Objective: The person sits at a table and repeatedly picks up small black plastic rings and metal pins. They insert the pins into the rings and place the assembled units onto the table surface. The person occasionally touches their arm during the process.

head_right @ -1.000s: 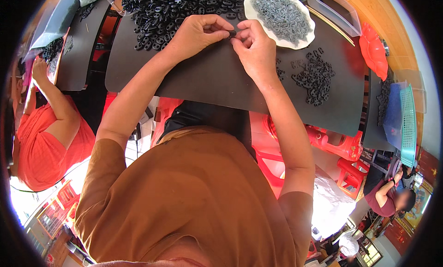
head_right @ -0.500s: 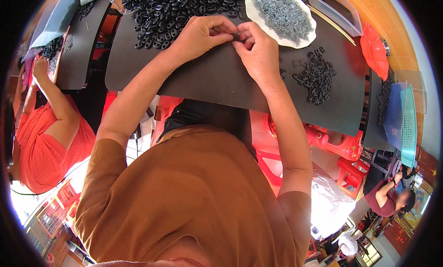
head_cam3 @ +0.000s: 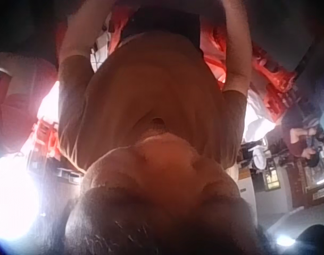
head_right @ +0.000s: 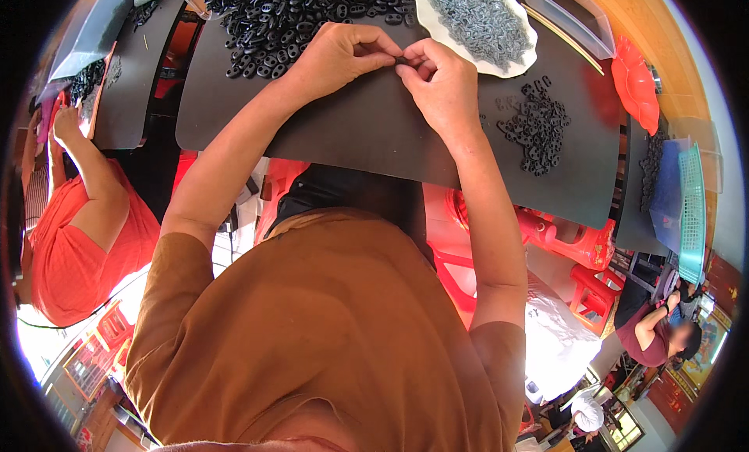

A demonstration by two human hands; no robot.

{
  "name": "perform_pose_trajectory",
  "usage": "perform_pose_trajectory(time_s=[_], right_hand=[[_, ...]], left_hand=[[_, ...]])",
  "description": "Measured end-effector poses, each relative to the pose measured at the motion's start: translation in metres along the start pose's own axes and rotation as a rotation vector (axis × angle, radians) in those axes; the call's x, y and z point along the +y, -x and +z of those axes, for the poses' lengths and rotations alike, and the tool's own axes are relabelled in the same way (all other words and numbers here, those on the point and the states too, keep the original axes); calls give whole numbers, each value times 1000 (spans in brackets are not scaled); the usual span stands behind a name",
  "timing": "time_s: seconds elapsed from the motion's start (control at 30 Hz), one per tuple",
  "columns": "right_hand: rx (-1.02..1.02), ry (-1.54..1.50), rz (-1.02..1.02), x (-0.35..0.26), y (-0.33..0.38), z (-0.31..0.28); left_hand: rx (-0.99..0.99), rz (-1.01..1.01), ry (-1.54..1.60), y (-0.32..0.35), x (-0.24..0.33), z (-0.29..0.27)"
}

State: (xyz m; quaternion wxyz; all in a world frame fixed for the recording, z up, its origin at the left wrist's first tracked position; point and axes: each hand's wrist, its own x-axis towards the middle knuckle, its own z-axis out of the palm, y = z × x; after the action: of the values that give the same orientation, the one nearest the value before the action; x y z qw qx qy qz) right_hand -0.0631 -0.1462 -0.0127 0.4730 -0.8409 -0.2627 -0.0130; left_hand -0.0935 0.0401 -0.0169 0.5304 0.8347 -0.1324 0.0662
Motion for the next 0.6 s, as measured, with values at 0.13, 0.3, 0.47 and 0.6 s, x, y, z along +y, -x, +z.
perform_pose_trajectory(time_s=[0.13, 0.3, 0.47, 0.6], right_hand=[[11, -23, -22, 0, 1, -2], [23, -11, -59, -1, 1, -1], [32, -29, -75, 2, 2, -1], [37, -41, -102, 2, 0, 0]], left_hand=[[5, -9, -5, 0, 0, 1], [9, -7, 2, 0, -4, 1], [10, 22, -8, 0, -3, 2], [27, 46, -19, 0, -3, 2]])
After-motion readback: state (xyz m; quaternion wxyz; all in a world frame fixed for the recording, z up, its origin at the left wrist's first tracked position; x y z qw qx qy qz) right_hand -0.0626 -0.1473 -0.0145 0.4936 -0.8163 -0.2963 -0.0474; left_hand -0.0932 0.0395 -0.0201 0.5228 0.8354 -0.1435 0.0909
